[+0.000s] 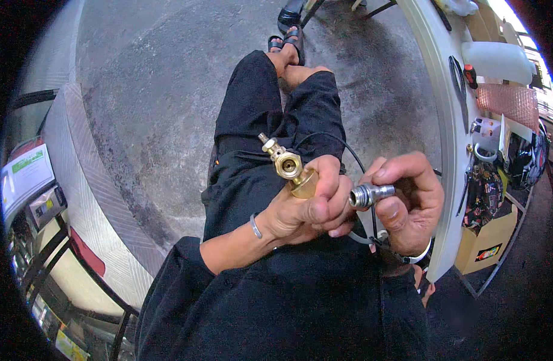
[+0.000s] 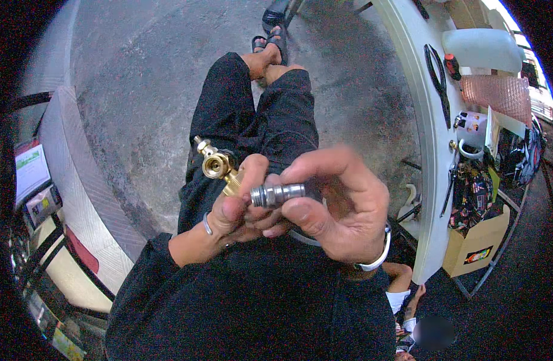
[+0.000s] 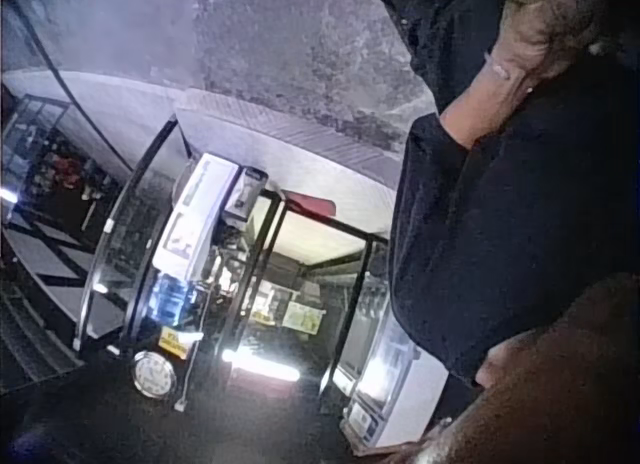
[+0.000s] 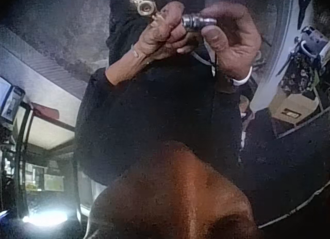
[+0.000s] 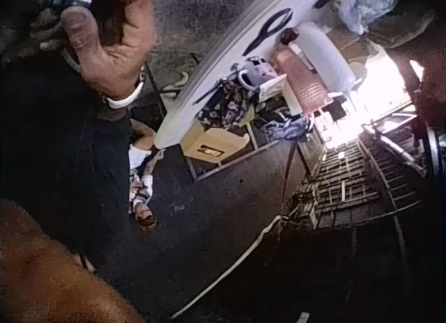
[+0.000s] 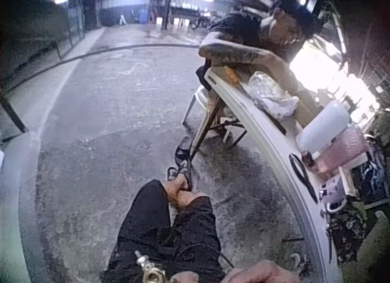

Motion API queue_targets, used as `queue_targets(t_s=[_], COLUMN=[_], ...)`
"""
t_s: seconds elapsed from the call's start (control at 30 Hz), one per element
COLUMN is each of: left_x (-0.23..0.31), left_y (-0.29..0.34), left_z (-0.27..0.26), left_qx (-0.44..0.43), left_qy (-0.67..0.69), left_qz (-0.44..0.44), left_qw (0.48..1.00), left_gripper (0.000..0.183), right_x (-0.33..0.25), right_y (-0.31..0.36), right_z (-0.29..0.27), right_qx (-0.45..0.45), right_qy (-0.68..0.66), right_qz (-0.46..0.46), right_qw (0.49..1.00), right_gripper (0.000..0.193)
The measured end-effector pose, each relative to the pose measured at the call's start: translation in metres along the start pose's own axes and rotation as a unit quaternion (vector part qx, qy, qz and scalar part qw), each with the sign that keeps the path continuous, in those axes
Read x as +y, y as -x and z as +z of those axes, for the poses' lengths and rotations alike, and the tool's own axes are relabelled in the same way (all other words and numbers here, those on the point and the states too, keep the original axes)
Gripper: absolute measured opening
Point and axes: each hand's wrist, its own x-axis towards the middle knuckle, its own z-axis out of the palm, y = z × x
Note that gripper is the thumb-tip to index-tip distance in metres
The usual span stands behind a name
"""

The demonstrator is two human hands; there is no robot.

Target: Assembling a foam lance nozzle by attaching a brass adapter using pliers.

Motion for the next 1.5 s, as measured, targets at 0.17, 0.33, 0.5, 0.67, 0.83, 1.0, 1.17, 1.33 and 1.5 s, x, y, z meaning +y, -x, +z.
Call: queue_targets(t_s=[0.17,0.33,0.5,0.67,0.83,1.0,1.17,1.33,1.5], left_x=[0.0,0.001,0.008,0.005,0.003,0.004,0.001,0.003,0.002], left_y=[-0.001,0.0,-0.003,-0.007,-0.012,-0.014,-0.012,-0.015,-0.01], left_z=[0.002,0.001,0.014,0.021,0.027,0.03,0.031,0.03,0.027], left_qx=[-0.008,0.019,0.179,0.233,0.241,0.237,0.238,0.21,0.216], left_qy=[-0.009,0.015,-0.3,-0.44,-0.573,-0.656,-0.628,-0.613,-0.63], left_qz=[0.003,-0.006,0.022,0.057,0.094,0.086,0.147,0.143,0.149], left_qw=[1.0,1.0,0.937,0.866,0.777,0.712,0.727,0.748,0.731], left_gripper=[0.032,0.032,0.029,0.032,0.034,0.035,0.033,0.031,0.03], right_x=[0.002,0.001,0.004,-0.001,-0.008,-0.007,-0.008,-0.01,-0.012], right_y=[0.002,0.001,-0.006,-0.015,-0.02,-0.024,-0.024,-0.023,-0.024], right_z=[-0.004,0.001,-0.002,-0.006,-0.002,-0.002,-0.002,-0.004,-0.001], right_qx=[0.009,0.037,0.055,0.034,0.021,0.019,0.009,0.007,-0.005], right_qy=[0.068,0.049,0.241,0.275,0.313,0.296,0.3,0.324,0.333], right_qz=[-0.016,-0.005,-0.064,-0.124,-0.133,-0.113,-0.097,-0.115,-0.094], right_qw=[0.998,0.998,0.967,0.953,0.94,0.948,0.949,0.939,0.938], right_gripper=[0.028,0.027,0.021,0.021,0.02,0.02,0.019,0.019,0.02])
